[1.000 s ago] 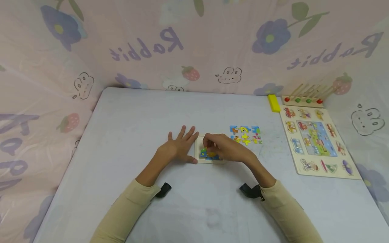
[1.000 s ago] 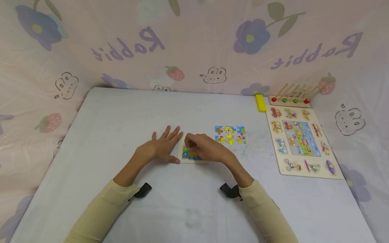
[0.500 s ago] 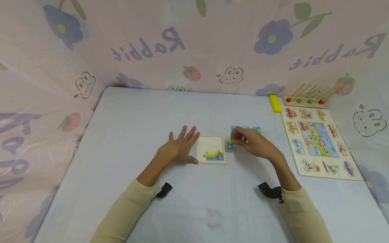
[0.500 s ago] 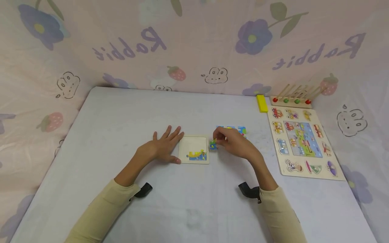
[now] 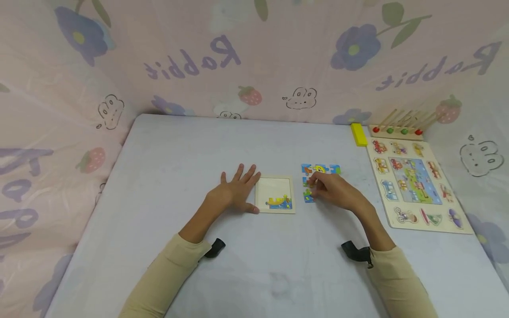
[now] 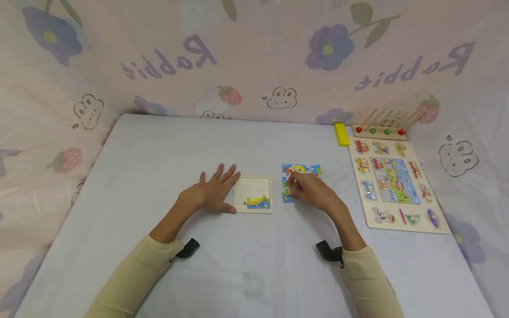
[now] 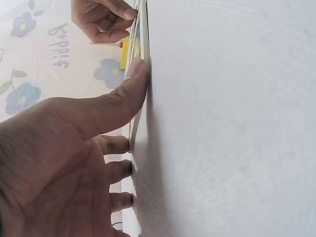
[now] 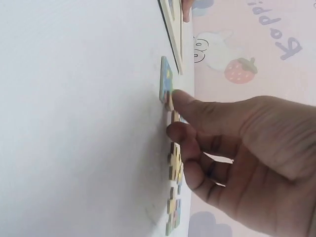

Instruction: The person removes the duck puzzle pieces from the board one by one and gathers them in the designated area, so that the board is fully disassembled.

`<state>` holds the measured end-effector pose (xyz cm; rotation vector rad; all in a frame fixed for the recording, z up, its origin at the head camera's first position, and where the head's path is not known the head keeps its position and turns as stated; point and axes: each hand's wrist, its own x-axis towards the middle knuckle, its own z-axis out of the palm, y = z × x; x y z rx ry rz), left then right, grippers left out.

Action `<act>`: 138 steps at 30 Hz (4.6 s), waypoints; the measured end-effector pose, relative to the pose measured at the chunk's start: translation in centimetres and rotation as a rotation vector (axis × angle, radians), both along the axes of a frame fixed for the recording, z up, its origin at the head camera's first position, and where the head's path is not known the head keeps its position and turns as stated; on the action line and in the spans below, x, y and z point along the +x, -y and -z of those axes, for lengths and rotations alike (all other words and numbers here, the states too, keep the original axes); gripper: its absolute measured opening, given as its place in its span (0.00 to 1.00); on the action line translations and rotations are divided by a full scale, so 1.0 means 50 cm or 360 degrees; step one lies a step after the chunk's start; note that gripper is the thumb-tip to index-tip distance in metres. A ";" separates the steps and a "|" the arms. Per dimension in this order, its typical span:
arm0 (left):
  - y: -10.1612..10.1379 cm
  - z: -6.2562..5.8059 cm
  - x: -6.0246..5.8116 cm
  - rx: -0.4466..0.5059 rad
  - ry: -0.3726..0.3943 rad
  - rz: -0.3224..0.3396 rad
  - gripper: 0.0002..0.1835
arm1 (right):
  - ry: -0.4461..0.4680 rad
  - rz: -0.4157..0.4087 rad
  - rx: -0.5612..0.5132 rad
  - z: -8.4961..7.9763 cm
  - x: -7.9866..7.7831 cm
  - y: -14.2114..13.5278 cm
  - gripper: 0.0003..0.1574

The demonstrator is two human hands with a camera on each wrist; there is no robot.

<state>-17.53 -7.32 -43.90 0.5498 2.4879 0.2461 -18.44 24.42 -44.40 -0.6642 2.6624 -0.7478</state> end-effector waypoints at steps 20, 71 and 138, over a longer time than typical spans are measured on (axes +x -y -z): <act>0.003 0.005 -0.004 0.0014 -0.0017 0.0003 0.61 | 0.0045 0.0049 0.0113 -0.003 0.017 0.015 0.17; 0.004 0.000 -0.002 -0.0008 0.0017 0.0007 0.61 | 0.0174 -0.0468 0.0033 -0.015 0.008 0.164 0.19; 0.002 0.003 -0.003 -0.0031 -0.0004 0.0019 0.61 | 0.0215 -0.0160 0.0044 -0.023 -0.015 -0.068 0.06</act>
